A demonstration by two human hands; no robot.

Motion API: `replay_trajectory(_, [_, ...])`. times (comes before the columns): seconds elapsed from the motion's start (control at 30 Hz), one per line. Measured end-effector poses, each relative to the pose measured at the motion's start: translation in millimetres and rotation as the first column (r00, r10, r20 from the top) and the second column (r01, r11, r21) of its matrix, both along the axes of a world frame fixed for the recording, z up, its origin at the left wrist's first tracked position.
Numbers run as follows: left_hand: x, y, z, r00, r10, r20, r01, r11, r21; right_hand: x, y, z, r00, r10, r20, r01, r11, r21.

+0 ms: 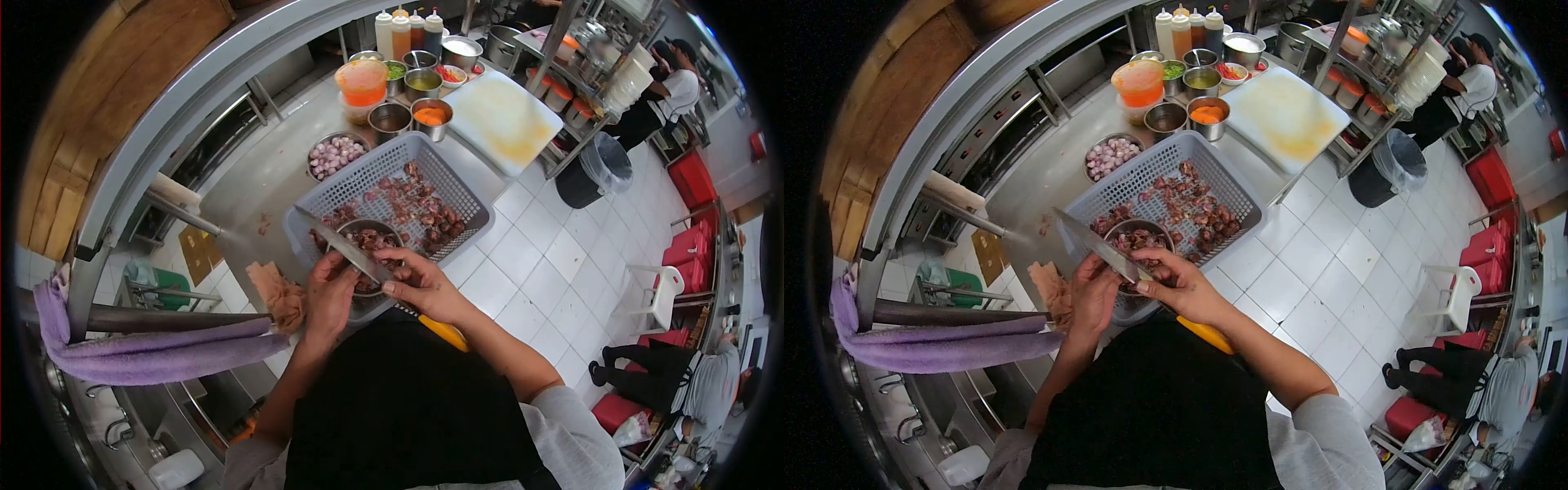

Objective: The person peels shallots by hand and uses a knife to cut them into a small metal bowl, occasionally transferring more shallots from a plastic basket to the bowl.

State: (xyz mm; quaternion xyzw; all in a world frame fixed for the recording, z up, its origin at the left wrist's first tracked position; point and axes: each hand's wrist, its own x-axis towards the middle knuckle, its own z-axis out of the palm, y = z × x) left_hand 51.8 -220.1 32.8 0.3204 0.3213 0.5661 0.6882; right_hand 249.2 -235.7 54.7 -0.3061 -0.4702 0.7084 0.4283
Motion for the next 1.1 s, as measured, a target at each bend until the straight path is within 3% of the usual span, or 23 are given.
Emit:
replay_trajectory(0.1, [1, -2, 2, 1.000, 0.002, 0.003, -0.002, 1.000, 0.020, -2, -5, 3, 0.993, -0.026, 0.112, 0.015, 0.995, 0.097])
replay_trajectory(0.47, [-2, -6, 6, 0.999, 0.006, 0.045, -0.008, 0.998, 0.055, -8, -4, 1, 0.985, -0.102, 0.139, 0.071, 0.975, 0.212])
replay_trajectory(0.67, [-9, -4, 4, 0.998, -0.059, 0.008, 0.059, 0.998, 0.028, -6, 3, -2, 0.998, -0.014, -0.053, 0.017, 0.998, 0.066])
replay_trajectory(0.73, [-6, -4, 14, 0.995, -0.099, 0.003, 0.099, 0.995, 0.009, 4, 5, 5, 0.987, 0.005, -0.162, -0.037, 0.979, -0.198])
replay_trajectory(0.83, [-2, -4, 22, 0.998, -0.057, -0.033, 0.054, 0.996, -0.077, 14, 10, -1, 0.985, -0.023, -0.168, -0.026, 0.959, -0.284])
replay_trajectory(0.9, [-6, -1, 14, 0.995, -0.093, 0.043, 0.096, 0.994, -0.058, 18, 11, -5, 0.996, -0.003, -0.085, -0.019, 0.966, -0.257])
replay_trajectory(0.97, [-8, 1, 5, 0.994, -0.105, 0.037, 0.107, 0.993, -0.044, 19, 7, -10, 0.994, 0.031, 0.105, -0.012, 0.984, -0.180])
replay_trajectory(1.03, [-9, 0, 1, 0.992, -0.121, 0.031, 0.122, 0.992, -0.032, 18, 2, -5, 0.992, 0.043, 0.122, -0.021, 0.984, -0.178])
replay_trajectory(1.1, [-7, -1, 2, 0.991, -0.096, 0.095, 0.101, 0.994, -0.048, 12, -3, 5, 0.999, 0.000, 0.036, 0.001, 0.999, -0.045])
